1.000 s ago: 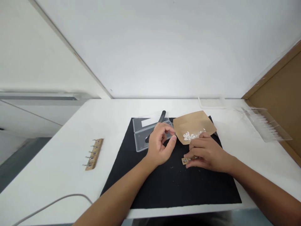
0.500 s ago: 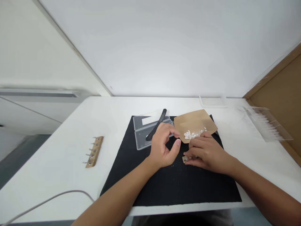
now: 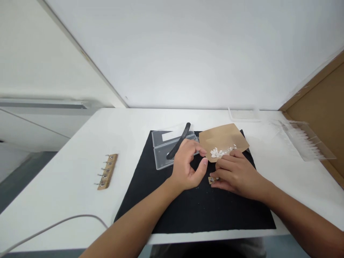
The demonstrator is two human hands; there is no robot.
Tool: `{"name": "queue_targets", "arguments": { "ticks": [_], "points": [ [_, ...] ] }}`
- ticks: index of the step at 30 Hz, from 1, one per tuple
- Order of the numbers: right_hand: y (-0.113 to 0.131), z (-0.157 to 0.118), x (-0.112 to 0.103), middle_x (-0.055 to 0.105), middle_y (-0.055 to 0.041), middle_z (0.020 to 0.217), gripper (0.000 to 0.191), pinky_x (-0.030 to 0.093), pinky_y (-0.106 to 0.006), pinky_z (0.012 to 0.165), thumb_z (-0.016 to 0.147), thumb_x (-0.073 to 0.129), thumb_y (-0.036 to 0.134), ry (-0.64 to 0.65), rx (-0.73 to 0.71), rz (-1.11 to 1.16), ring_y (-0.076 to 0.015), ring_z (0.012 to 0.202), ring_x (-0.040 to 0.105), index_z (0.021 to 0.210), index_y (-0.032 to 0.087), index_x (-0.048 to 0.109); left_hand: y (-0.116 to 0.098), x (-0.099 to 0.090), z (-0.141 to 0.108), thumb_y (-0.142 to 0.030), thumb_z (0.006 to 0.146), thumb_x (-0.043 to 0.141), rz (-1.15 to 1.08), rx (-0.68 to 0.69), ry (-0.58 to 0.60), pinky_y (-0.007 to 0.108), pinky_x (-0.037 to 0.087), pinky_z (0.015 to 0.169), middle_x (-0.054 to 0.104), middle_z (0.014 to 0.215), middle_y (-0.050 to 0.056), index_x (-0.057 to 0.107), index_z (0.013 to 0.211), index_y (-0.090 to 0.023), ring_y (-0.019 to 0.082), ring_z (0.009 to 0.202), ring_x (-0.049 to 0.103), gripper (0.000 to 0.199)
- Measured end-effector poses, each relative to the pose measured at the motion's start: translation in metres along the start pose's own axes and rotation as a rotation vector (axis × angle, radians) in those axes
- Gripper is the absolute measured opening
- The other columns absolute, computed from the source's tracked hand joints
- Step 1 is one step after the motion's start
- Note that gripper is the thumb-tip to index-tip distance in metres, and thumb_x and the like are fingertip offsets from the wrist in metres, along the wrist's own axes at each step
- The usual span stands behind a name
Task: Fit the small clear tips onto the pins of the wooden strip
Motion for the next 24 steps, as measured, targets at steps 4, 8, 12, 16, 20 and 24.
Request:
{"name": "queue_targets", "arguments": {
  "ticks": [4,8,12,16,20,24],
  "points": [
    [0.0010,-0.0001,0.0010,0.067,0.0000,0.086,0.024,0.030,-0.036,0.082,0.105,0.067,0.043,0.005,-0.003,-0.018,-0.0174,0.080,0.057,0.097,0.022,0.074,0.0002,0.0007,0.0003,-0.031,0.097,0.057,0.005,-0.001,0.011,0.039,0.048,0.074,0.064,0.086,0.005,0.062,0.097,-0.021,0.022,0.079,0.057,0.011],
    [0.0029,-0.0005,0.0012,0.068,-0.0008,0.087,0.024,0.030,-0.036,0.083,0.106,0.065,0.043,0.012,-0.011,-0.044,-0.0176,0.080,0.056,0.099,0.022,0.074,0.0014,0.0009,-0.0003,-0.032,0.098,0.056,0.020,-0.009,0.009,0.039,0.048,0.073,0.065,0.085,0.006,0.062,0.097,-0.021,0.022,0.077,0.057,0.013],
    [0.0031,-0.0005,0.0009,0.068,-0.0016,0.088,0.023,0.030,-0.036,0.083,0.106,0.065,0.042,0.019,-0.013,-0.061,-0.0182,0.081,0.056,0.100,0.022,0.074,0.0018,0.0016,-0.0009,-0.032,0.098,0.055,0.017,-0.009,0.012,0.039,0.048,0.074,0.065,0.086,0.006,0.062,0.097,-0.021,0.022,0.079,0.057,0.013],
    [0.0028,-0.0006,0.0014,0.067,-0.0011,0.088,0.022,0.029,-0.037,0.083,0.106,0.066,0.042,0.020,-0.011,-0.069,-0.0181,0.082,0.055,0.100,0.022,0.074,0.0011,0.0020,-0.0004,-0.032,0.098,0.055,0.011,-0.002,0.011,0.040,0.049,0.077,0.064,0.086,0.006,0.062,0.097,-0.021,0.022,0.080,0.057,0.013],
    [0.0031,-0.0008,0.0024,0.066,-0.0008,0.088,0.022,0.030,-0.037,0.083,0.105,0.066,0.042,0.021,-0.012,-0.077,-0.0184,0.083,0.056,0.100,0.022,0.073,0.0004,0.0023,-0.0002,-0.029,0.097,0.056,0.003,0.006,0.017,0.040,0.050,0.078,0.064,0.086,0.005,0.062,0.098,-0.021,0.022,0.082,0.058,0.010],
    [0.0028,-0.0003,0.0033,0.067,-0.0010,0.088,0.022,0.030,-0.037,0.082,0.105,0.067,0.042,0.034,-0.010,-0.079,-0.0181,0.082,0.055,0.100,0.023,0.074,0.0012,0.0030,-0.0004,-0.031,0.097,0.056,0.014,-0.009,0.030,0.040,0.050,0.075,0.064,0.087,0.006,0.061,0.098,-0.021,0.023,0.081,0.057,0.011]
  ]
}}
Point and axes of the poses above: each hand's wrist, its own z-axis towards the middle knuckle, its own x-axis out of the palm, y = z × x, the point moved 6 cm from there along z, towards the middle knuckle
